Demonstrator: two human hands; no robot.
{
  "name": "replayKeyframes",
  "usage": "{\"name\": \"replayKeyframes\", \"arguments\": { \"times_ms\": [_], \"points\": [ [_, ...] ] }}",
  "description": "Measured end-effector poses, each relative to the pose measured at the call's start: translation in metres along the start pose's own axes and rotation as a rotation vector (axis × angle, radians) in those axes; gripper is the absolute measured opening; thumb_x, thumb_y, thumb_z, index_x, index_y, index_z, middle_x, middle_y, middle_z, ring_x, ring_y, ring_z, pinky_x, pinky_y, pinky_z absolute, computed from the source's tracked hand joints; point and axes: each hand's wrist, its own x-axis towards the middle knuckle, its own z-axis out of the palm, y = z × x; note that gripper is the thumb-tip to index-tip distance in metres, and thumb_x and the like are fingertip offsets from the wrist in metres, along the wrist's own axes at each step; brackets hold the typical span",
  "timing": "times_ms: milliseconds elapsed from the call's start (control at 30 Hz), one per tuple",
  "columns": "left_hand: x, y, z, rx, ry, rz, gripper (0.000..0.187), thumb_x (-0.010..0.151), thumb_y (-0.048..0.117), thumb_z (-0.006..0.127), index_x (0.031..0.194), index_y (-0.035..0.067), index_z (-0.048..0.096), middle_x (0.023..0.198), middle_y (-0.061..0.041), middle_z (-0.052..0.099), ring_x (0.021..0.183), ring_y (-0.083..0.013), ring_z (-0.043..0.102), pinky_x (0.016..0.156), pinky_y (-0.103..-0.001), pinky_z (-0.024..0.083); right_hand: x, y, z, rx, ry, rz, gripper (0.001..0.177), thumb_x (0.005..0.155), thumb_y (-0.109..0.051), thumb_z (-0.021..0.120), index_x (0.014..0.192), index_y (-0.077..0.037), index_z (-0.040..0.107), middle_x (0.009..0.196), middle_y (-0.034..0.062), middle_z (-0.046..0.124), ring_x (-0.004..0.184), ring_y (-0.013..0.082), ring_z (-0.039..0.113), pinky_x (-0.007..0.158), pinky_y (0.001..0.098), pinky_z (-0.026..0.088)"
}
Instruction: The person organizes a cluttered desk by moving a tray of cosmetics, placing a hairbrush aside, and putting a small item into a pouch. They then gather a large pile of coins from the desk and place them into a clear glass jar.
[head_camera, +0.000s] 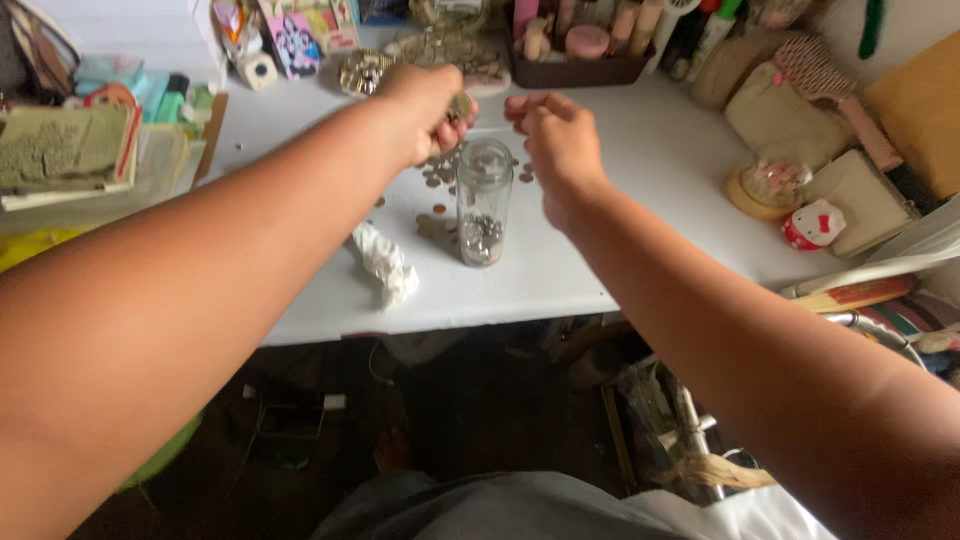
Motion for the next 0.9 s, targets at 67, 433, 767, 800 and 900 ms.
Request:
{"name": "replayKeyframes", "arguments": {
  "times_ms": [67, 433, 767, 800, 900],
  "points": [
    [0.005, -0.007, 0.013, 0.350, 0.135, 0.295, 0.024, 0.092, 0.023, 0.063, 0.084, 0.000, 0.065, 0.072, -0.012, 0.068, 0.055, -0.0184, 0.058, 0.048, -0.032, 0.042, 0.007, 0.007, 0.010, 0.051, -0.001, 0.043, 0.029, 0.098, -0.011, 0.043, 0.108, -0.003, 0.070, 0.103, 0.0096, 0.071, 0.088, 0.0214, 0.056, 0.078, 0.0357, 0.047],
    [-0.051, -0.044, 0.035, 0.913, 0.313, 1.152, 0.021, 0.095, 0.016, 0.065, 0.082, 0.000, 0.067, 0.088, -0.023, 0.065, 0.079, -0.0438, 0.065, 0.070, -0.052, 0.053, 0.003, 0.055, 0.043, 0.266, 0.148, -0.066, 0.041, 0.099, -0.027, 0.041, 0.125, -0.004, 0.063, 0.117, 0.0090, 0.068, 0.110, 0.0194, 0.059, 0.099, 0.0332, 0.044],
    [-0.055, -0.046, 0.035, 1.128, 0.232, 1.192, 0.004, 0.085, 0.010, 0.067, 0.086, 0.006, 0.068, 0.094, -0.015, 0.060, 0.092, -0.0353, 0.066, 0.076, -0.047, 0.056, 0.016, 0.054, 0.047, 0.378, 0.280, 0.149, 0.042, 0.101, -0.042, 0.041, 0.100, -0.004, 0.060, 0.102, 0.0094, 0.061, 0.097, 0.0218, 0.054, 0.090, 0.0389, 0.046],
    [-0.055, -0.046, 0.035, 1.122, 0.227, 1.207, 0.004, 0.085, 0.009, 0.067, 0.087, 0.007, 0.069, 0.095, -0.014, 0.061, 0.093, -0.0352, 0.066, 0.078, -0.046, 0.056, 0.013, 0.049, 0.050, 0.398, 0.292, 0.178, 0.042, 0.099, -0.042, 0.040, 0.100, -0.005, 0.061, 0.104, 0.0085, 0.064, 0.098, 0.0211, 0.057, 0.090, 0.0387, 0.046],
    [-0.055, -0.044, 0.033, 1.104, 0.178, 1.228, 0.004, 0.086, 0.008, 0.067, 0.088, 0.007, 0.070, 0.097, -0.014, 0.061, 0.098, -0.0345, 0.065, 0.082, -0.045, 0.055, 0.007, 0.036, 0.054, 0.444, 0.299, 0.203, 0.043, 0.098, -0.041, 0.040, 0.102, -0.005, 0.062, 0.106, 0.0092, 0.066, 0.101, 0.0219, 0.058, 0.090, 0.0395, 0.048]
  ]
}}
